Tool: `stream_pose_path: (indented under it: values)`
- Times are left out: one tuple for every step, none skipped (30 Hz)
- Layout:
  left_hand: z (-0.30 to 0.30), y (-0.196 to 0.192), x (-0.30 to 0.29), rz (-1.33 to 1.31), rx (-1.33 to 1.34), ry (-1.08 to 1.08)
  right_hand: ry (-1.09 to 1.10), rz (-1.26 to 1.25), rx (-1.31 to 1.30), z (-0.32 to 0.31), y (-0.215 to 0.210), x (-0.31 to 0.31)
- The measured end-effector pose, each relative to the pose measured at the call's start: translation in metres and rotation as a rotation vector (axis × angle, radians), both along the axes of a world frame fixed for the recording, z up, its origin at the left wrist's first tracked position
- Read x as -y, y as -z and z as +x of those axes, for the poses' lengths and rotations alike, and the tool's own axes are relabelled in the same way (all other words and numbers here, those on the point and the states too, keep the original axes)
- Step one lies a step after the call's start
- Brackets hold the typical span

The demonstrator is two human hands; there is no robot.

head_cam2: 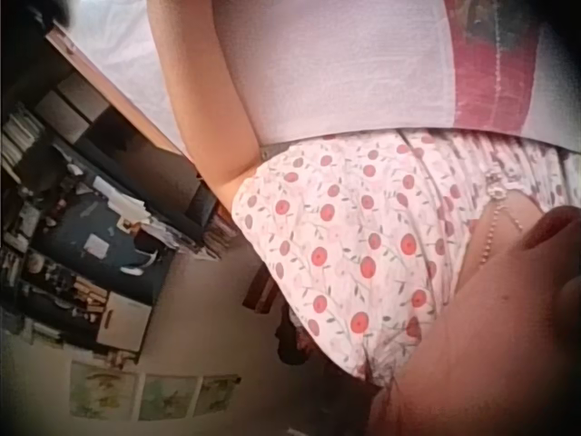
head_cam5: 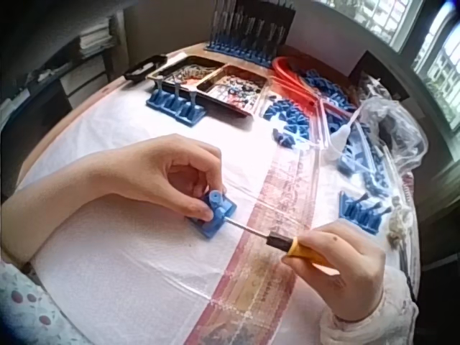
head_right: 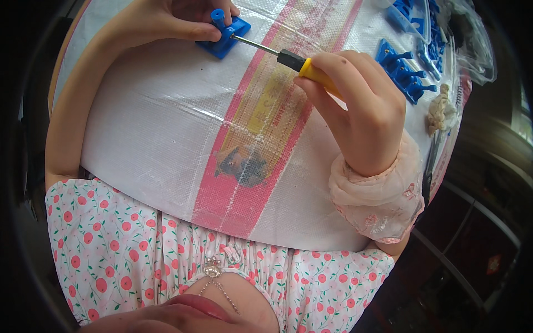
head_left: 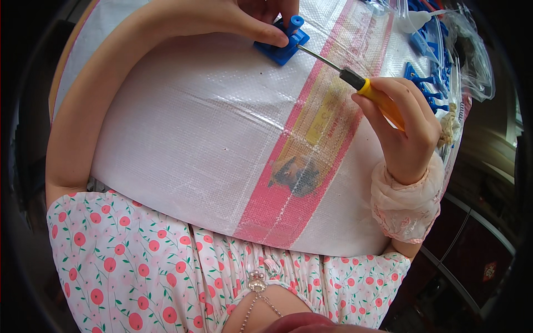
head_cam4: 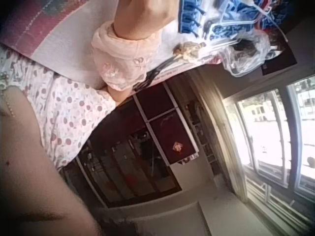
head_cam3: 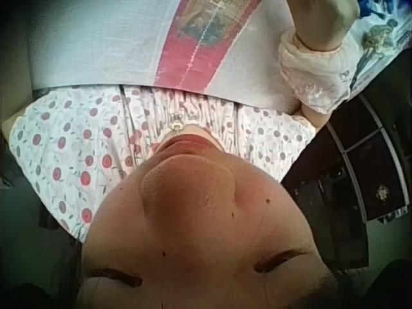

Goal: Using a screwdriver to assemble small blue plastic parts on a padded workspace.

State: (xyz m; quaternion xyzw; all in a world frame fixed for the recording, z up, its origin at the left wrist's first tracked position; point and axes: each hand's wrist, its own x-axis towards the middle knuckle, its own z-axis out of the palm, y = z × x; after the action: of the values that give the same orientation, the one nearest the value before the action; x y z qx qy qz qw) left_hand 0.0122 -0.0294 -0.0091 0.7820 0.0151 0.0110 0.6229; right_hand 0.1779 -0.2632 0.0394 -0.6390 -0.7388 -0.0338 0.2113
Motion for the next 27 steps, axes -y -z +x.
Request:
stream_pose_path:
  values:
    - [0.002,0.002,0.000,0.008,0.004,0.003,-0.006,0.019,0.026,0.000,-0.001,0.001]
    - [0.004,0.004,0.000,0.015,0.008,0.007,0.014,0.010,0.009,0.000,0.000,0.002]
    - [0.007,0.011,-0.002,0.023,0.040,0.026,0.034,0.000,-0.006,0.000,0.002,0.005]
    - [0.006,0.013,-0.003,0.043,0.055,0.032,0.040,0.002,-0.039,0.000,0.003,0.004]
    - [0.004,0.013,-0.005,0.063,0.070,0.038,0.111,-0.085,-0.195,-0.004,0.002,0.005]
    - [0.001,0.012,-0.007,0.092,0.061,0.028,0.181,-0.174,-0.350,-0.011,-0.001,0.006]
    - [0.001,0.011,-0.006,0.112,0.064,0.028,0.263,-0.269,-0.494,-0.014,-0.003,0.007]
    - [0.002,0.011,-0.006,0.133,0.067,0.027,0.308,-0.316,-0.650,-0.015,-0.004,0.007]
    - [0.003,0.013,-0.007,0.129,0.088,0.031,0.352,-0.362,-0.808,-0.015,-0.005,0.007]
    - [0.004,0.015,-0.006,0.124,0.107,0.035,0.396,-0.408,-0.966,-0.015,-0.005,0.007]
    - [0.005,0.016,-0.006,0.120,0.127,0.040,0.429,-0.477,-1.010,-0.013,-0.008,0.006]
    - [0.004,0.015,-0.006,0.119,0.106,0.027,0.461,-0.545,-1.053,-0.008,-0.012,0.004]
    - [0.001,0.006,-0.001,0.120,0.082,0.014,0.490,-0.615,-1.097,-0.005,-0.013,0.003]
    - [0.000,0.002,0.001,0.121,0.058,0.000,0.419,-0.521,-1.000,-0.007,-0.009,0.004]
    - [0.002,0.005,0.000,0.113,0.071,0.014,0.349,-0.428,-0.902,-0.010,-0.001,0.005]
    - [0.003,0.010,-0.002,0.104,0.084,0.025,0.278,-0.338,-0.802,-0.012,0.003,0.005]
    - [0.003,0.013,-0.004,0.094,0.096,0.035,0.186,-0.246,-0.540,-0.012,0.003,0.004]
    - [0.003,0.015,-0.006,0.106,0.118,0.040,0.094,-0.154,-0.278,-0.012,0.002,0.002]
    - [0.004,0.017,-0.007,0.116,0.142,0.048,0.005,-0.061,-0.016,-0.012,0.002,0.001]
    - [0.005,0.018,-0.007,0.126,0.166,0.056,-0.036,0.002,0.144,-0.012,0.003,0.001]
    - [0.005,0.019,-0.006,0.107,0.156,0.051,-0.039,0.015,0.162,-0.011,0.005,0.002]
    - [0.004,0.018,-0.005,0.090,0.146,0.045,-0.042,0.029,0.179,-0.011,0.007,0.004]
    - [0.004,0.018,-0.004,0.072,0.136,0.040,-0.046,0.043,0.196,-0.011,0.008,0.004]
    - [0.005,0.017,-0.004,0.067,0.115,0.042,-0.033,0.022,0.125,-0.012,0.009,0.005]
    - [0.004,0.015,-0.004,0.065,0.092,0.040,-0.025,0.004,0.052,-0.013,0.009,0.005]
    - [0.003,0.013,-0.004,0.063,0.070,0.038,-0.017,-0.015,-0.021,-0.014,0.009,0.005]
    - [0.001,0.010,-0.004,0.052,0.030,0.024,-0.005,-0.036,-0.070,-0.015,0.008,0.004]
